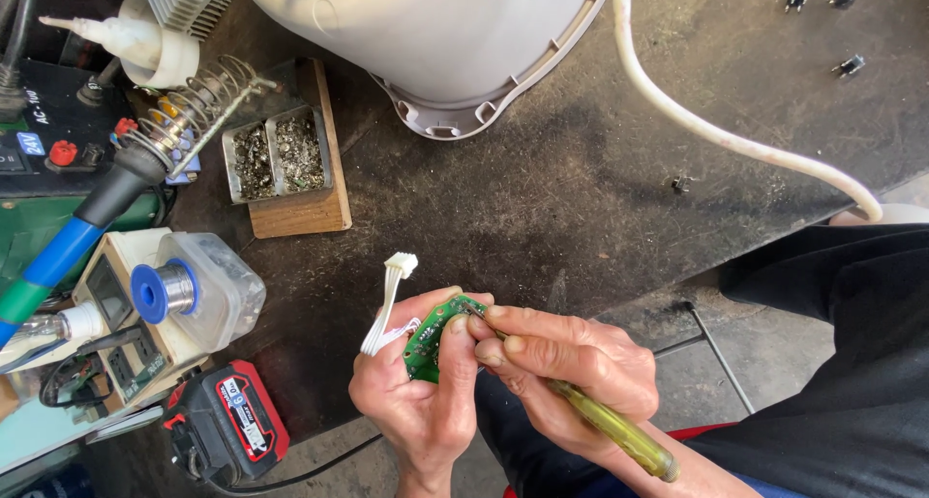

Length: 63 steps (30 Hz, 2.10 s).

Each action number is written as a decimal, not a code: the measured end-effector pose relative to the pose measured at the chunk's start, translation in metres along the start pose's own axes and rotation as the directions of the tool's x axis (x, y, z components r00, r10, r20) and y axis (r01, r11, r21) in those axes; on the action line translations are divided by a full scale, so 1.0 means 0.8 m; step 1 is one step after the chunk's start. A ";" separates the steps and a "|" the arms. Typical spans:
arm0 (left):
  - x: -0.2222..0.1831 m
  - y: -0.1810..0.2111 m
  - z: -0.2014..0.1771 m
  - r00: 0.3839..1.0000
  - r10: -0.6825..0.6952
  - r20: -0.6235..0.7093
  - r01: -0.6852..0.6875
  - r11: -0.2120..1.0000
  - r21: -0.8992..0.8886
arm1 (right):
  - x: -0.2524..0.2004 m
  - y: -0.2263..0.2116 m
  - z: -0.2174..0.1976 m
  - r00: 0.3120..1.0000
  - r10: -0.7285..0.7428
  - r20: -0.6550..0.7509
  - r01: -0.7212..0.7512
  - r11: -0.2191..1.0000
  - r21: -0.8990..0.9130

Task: Soldering wires to a circuit board and assembling components of an electronic device at a repair bench.

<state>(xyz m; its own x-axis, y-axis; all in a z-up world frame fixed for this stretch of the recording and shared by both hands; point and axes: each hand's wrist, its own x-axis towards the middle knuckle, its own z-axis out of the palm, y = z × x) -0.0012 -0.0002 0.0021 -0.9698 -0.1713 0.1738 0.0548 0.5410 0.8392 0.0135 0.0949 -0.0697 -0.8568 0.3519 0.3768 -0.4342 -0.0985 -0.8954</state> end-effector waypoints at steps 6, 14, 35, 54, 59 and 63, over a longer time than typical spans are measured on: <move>0.000 0.001 -0.002 1.000 -0.014 0.011 0.014 1.000 0.020 | 0.000 0.000 -0.001 1.000 -0.006 0.018 0.006 1.000 -0.008; 0.001 0.001 -0.003 1.000 -0.003 0.023 0.002 0.999 0.035 | 0.007 -0.007 -0.001 1.000 0.004 0.026 -0.003 0.999 -0.038; 0.004 0.016 -0.019 0.972 -0.203 0.120 0.219 0.965 -0.144 | -0.010 -0.014 -0.076 0.913 0.369 0.173 -0.407 0.819 0.403; -0.022 0.048 -0.055 0.761 0.588 0.276 -0.588 0.804 -0.090 | 0.003 -0.038 -0.067 0.916 0.096 0.389 -0.200 0.951 0.236; -0.030 0.056 -0.057 0.813 0.513 0.276 -0.499 0.858 -0.124 | 0.001 -0.038 -0.070 0.929 0.101 0.357 -0.188 0.958 0.218; -0.033 0.061 -0.060 0.816 0.490 0.306 -0.465 0.871 -0.157 | 0.008 -0.044 -0.075 0.917 0.098 0.386 -0.186 0.962 0.199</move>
<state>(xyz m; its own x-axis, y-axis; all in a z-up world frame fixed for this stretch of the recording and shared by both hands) 0.0384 -0.0085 0.0634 -0.8373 0.3775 0.3954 0.5356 0.4218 0.7316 0.0404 0.1562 -0.0499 -0.9357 -0.0464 0.3496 -0.3134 -0.3456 -0.8845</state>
